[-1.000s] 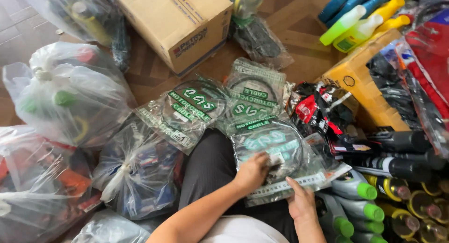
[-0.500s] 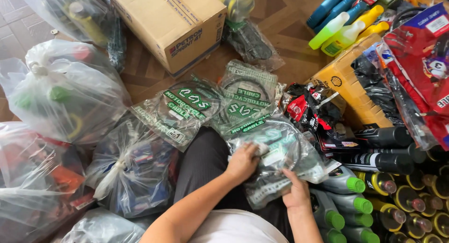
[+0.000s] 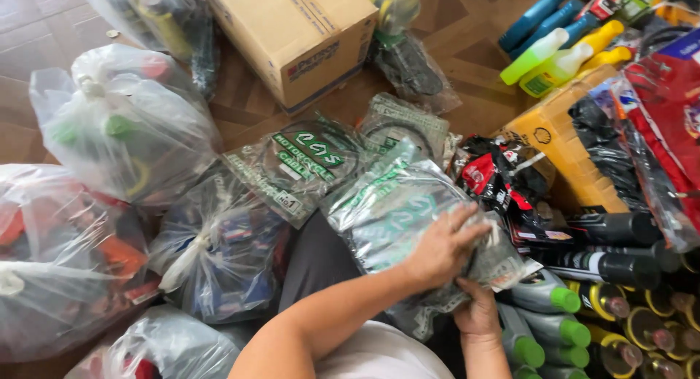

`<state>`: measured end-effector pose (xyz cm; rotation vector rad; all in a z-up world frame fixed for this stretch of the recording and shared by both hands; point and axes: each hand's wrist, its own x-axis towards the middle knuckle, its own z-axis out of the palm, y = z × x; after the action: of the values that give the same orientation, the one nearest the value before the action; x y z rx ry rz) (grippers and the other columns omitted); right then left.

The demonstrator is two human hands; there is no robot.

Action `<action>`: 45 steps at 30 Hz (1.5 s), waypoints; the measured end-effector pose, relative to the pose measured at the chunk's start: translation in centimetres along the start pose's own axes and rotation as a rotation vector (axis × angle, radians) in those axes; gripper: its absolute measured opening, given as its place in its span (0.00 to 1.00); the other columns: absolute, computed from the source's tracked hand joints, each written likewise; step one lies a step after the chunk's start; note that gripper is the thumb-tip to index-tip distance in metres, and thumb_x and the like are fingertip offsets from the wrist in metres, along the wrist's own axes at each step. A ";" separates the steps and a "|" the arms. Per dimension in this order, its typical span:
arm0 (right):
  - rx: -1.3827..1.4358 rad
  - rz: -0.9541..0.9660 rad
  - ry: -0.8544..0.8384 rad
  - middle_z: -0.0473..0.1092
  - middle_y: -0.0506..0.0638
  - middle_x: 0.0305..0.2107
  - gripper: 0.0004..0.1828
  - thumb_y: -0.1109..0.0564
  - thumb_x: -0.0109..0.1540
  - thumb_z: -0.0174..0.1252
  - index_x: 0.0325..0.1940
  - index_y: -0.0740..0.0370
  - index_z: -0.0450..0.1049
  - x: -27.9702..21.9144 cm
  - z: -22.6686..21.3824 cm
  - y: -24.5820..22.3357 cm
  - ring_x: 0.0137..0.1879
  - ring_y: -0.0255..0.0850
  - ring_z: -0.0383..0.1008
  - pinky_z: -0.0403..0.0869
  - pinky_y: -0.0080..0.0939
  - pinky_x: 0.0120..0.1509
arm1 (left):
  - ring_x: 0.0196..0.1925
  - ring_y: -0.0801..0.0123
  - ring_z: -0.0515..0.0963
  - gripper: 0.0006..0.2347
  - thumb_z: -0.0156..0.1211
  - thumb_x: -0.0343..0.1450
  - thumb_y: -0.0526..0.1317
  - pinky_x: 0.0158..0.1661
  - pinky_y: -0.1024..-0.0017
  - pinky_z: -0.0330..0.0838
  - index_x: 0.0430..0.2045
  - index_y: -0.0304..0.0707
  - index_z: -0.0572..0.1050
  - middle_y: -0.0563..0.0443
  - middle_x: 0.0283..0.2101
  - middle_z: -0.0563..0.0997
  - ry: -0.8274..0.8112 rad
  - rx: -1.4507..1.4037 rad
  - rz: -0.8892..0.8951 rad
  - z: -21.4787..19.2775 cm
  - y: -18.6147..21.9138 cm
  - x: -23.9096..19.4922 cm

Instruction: The person sits on the floor and organizes various motorcycle parts and accessories. They handle packaged cables, filters, and bottles of fluids, moving them between plastic bags and cardboard boxes.

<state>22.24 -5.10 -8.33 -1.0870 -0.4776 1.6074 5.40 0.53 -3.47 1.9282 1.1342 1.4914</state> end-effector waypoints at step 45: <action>-0.185 0.703 0.304 0.67 0.61 0.63 0.41 0.40 0.62 0.57 0.75 0.64 0.60 19.9 -1.8 16.5 0.67 0.60 0.66 0.65 0.61 0.70 | 0.26 0.61 0.79 0.23 0.37 0.78 0.52 0.26 0.67 0.76 0.44 0.32 0.78 0.45 0.38 0.86 0.687 -1.295 -1.431 -11.6 -22.6 -5.5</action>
<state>14.81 7.16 -29.89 -1.7368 -0.0265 1.9651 -13.41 7.19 -20.14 -0.3526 0.8982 1.2688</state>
